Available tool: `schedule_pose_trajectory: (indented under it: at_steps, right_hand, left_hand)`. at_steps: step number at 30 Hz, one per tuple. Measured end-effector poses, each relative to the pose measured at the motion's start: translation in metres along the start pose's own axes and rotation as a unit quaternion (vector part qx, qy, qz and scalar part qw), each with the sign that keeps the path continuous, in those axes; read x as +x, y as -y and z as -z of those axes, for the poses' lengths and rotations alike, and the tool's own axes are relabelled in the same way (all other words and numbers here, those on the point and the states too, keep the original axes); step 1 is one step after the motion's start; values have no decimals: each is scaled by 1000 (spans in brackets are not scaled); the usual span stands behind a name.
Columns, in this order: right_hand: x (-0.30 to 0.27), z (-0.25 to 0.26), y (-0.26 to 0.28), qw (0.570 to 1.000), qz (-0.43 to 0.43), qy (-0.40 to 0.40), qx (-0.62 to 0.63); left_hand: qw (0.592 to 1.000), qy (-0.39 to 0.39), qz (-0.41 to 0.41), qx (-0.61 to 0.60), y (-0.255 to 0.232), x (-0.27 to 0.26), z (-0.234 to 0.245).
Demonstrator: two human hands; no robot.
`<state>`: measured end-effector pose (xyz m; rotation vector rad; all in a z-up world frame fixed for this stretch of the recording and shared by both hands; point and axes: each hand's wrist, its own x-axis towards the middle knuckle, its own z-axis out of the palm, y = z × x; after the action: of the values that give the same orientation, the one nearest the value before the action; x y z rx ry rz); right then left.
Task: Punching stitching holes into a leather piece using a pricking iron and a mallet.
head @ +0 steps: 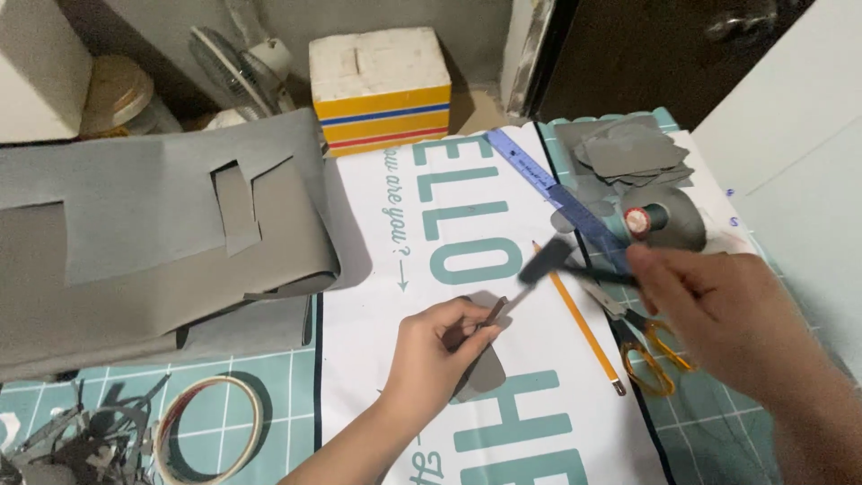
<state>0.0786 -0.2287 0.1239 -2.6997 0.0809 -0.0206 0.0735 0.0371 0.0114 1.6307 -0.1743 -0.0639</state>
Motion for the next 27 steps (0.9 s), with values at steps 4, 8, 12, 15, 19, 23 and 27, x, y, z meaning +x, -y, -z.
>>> schedule_pose_trajectory:
  at_steps: [4,8,12,15,19,23,27]
  right_hand:
    - [-10,12,27,992,-12,-29,-122]
    - [-20,4,29,989,-47,-4,-143]
    - [-19,-14,30,972,-33,-8,-234]
    - [-25,-8,14,989,-18,-127,79]
    - [-19,-10,31,968,-16,5,-249]
    - [-17,-6,25,977,-55,6,-204]
    - [-18,-3,43,975,-164,45,-140]
  left_hand:
    - [1000,11,9,-18,-11,-1,2]
    - [1000,8,12,-15,-7,-1,1]
    - [999,14,30,-39,-12,-1,3]
    - [999,18,26,-30,-15,-3,3]
    - [999,19,33,-29,-14,-3,3]
    - [999,15,14,-33,-11,-1,2]
    - [999,12,26,-24,-11,-1,3]
